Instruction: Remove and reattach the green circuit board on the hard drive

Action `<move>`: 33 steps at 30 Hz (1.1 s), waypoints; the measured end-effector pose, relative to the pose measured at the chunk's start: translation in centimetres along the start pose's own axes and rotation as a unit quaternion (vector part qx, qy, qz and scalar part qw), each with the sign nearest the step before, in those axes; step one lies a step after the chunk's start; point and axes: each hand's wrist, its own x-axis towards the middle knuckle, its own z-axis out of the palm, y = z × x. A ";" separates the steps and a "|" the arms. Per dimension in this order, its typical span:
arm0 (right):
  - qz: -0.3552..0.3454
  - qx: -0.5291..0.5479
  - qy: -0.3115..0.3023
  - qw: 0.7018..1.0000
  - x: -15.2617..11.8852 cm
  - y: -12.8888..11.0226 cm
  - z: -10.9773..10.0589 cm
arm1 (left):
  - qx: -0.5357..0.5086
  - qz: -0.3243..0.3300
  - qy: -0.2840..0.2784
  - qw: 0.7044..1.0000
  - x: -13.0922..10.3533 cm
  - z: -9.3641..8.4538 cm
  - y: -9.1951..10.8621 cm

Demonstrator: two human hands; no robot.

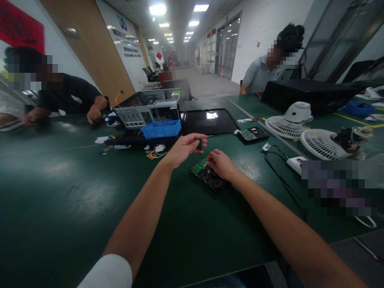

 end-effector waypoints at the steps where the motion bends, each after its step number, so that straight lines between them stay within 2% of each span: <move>1: -0.012 -0.012 -0.007 1.000 0.0 -0.2 -0.2 | -0.004 0.000 -0.005 1.000 0.0 0.1 0.1; 4: -0.032 -0.050 -0.035 0.998 -0.3 -1.2 -1.2 | 0.017 -0.002 -0.002 1.000 0.0 0.4 0.3; 6: -0.035 -0.072 -0.065 0.995 -0.8 -2.3 -2.0 | 0.064 0.005 0.019 0.998 0.1 0.6 0.3; 11: -0.007 -0.119 -0.132 0.984 -2.3 -5.1 -3.1 | 0.229 0.062 0.137 0.962 0.4 0.2 -0.1; 14: -0.006 -0.137 -0.151 0.979 -2.7 -5.7 -3.0 | 0.273 0.076 0.132 0.950 0.5 -0.1 -0.2; 17: -0.024 -0.131 -0.156 0.979 -2.5 -4.6 -2.8 | 0.279 0.082 0.120 0.949 0.5 -0.3 -0.2; 22: -0.047 -0.094 -0.141 0.984 -1.5 -0.7 -2.4 | 0.167 0.068 0.132 0.975 0.7 -0.4 -0.7; 25: -0.064 -0.065 -0.122 0.988 -1.1 0.8 -2.1 | 0.165 0.067 0.130 0.976 0.8 -0.6 -1.0; 27: -0.068 -0.055 -0.107 0.990 -1.0 1.2 -2.0 | 0.221 0.076 0.148 0.961 0.8 -0.8 -0.9; 31: -0.072 -0.046 -0.087 0.993 -1.0 1.3 -1.7 | 0.392 0.117 0.206 0.889 0.6 -0.8 -0.4; 33: -0.071 -0.045 -0.081 0.993 -1.1 1.3 -1.6 | 0.434 0.129 0.211 0.866 0.5 -0.7 -0.1</move>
